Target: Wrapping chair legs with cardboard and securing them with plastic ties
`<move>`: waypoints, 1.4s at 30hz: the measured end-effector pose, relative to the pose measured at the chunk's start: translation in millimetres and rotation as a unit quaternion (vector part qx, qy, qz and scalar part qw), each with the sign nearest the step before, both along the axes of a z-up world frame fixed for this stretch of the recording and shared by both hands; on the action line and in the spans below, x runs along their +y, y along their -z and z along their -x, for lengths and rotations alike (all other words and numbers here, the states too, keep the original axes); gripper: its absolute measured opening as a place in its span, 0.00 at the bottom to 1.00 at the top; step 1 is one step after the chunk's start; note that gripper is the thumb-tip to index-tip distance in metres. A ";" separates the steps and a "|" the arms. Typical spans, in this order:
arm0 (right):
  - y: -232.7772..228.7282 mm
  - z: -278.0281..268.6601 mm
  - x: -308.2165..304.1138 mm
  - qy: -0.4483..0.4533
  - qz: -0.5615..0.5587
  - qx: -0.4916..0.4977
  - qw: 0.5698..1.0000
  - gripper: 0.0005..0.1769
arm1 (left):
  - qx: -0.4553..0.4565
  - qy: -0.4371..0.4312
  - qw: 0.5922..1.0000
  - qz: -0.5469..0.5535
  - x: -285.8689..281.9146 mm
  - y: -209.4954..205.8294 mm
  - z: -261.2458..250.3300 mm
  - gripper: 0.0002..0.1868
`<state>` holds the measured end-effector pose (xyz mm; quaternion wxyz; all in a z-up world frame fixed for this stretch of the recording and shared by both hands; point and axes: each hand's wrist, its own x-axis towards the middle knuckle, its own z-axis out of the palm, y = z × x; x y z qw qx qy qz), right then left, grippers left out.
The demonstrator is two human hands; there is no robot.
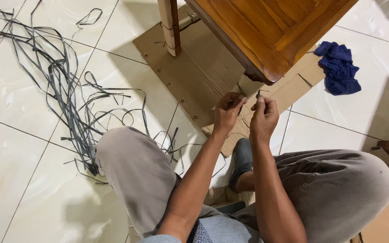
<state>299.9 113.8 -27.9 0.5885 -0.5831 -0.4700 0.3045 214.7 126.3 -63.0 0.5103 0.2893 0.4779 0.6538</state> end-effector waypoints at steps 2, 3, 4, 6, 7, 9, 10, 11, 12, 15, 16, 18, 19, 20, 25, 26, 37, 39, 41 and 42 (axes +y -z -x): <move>4.8 0.7 -0.5 -0.013 0.020 0.063 0.998 0.06 | 0.032 0.034 0.999 0.000 -1.3 -0.8 8.1 0.04; 1.0 3.6 -3.1 -0.013 0.020 0.063 0.998 0.06 | 0.032 0.034 0.999 0.001 -1.3 -2.3 10.0 0.04; -3.0 6.4 -5.6 -0.019 0.024 0.077 0.997 0.06 | 0.041 0.043 0.998 0.000 -1.1 -3.8 12.0 0.04; -6.7 9.1 -7.5 -0.025 0.025 0.090 0.995 0.06 | 0.049 0.052 0.997 -0.002 0.5 -4.8 14.9 0.04; -5.5 9.0 -8.4 -0.028 0.028 0.083 0.996 0.06 | 0.073 0.049 0.996 -0.016 0.5 -3.5 16.0 0.04; -1.6 9.5 -10.2 -0.029 0.030 0.076 0.996 0.06 | 0.097 0.047 0.994 -0.030 0.6 -1.1 20.9 0.05; 0.9 10.2 -10.8 -0.031 0.017 0.052 0.998 0.07 | 0.115 0.080 0.990 -0.007 1.0 -0.3 24.8 0.07; 3.1 11.0 -10.8 -0.032 0.003 0.027 0.999 0.07 | 0.132 0.112 0.985 0.015 2.1 0.3 28.8 0.09; 0.1 12.6 -12.9 -0.031 0.002 0.027 0.999 0.07 | 0.132 0.113 0.985 0.014 5.6 3.9 27.9 0.09; -8.4 15.3 -20.2 -0.026 -0.011 0.004 1.000 0.07 | 0.192 0.140 0.971 0.033 10.8 7.9 26.0 0.15; -11.4 15.3 -22.7 -0.024 -0.011 -0.015 1.000 0.07 | 0.190 0.144 0.971 0.038 9.6 4.0 26.3 0.16; -14.4 16.6 -25.8 -0.021 -0.013 -0.034 0.999 0.08 | 0.188 0.148 0.970 0.041 4.9 -10.8 28.1 0.16; -14.1 17.3 -26.9 -0.025 -0.023 -0.052 0.998 0.08 | 0.191 0.153 0.967 0.065 0.8 -21.1 29.3 0.21; -13.7 18.1 -27.8 -0.029 -0.032 -0.070 0.997 0.07 | 0.193 0.159 0.964 0.088 -3.2 -31.4 30.3 0.26; -12.8 23.5 -38.1 -0.052 -0.026 -0.078 0.995 0.07 | 0.106 0.161 0.980 0.042 3.0 -9.2 23.8 0.14; -12.0 23.8 -40.1 -0.061 -0.020 -0.076 0.995 0.08 | 0.077 0.161 0.983 0.042 3.1 -4.1 24.4 0.13; 11.0 13.2 -35.0 -0.038 -0.030 -0.062 0.997 0.08 | 0.141 0.163 0.975 0.046 5.8 3.9 32.2 0.16; 6.7 14.4 -35.9 -0.040 -0.051 -0.059 0.996 0.14 | 0.158 0.156 0.974 0.034 3.9 1.0 33.1 0.15; -6.2 19.1 -38.4 -0.039 -0.048 -0.040 0.997 0.12 | 0.169 0.157 0.973 0.031 0.1 -5.7 35.1 0.14; -7.6 18.6 -38.1 -0.039 -0.049 -0.040 0.997 0.12 | 0.169 0.156 0.973 0.030 -0.7 -9.9 34.3 0.14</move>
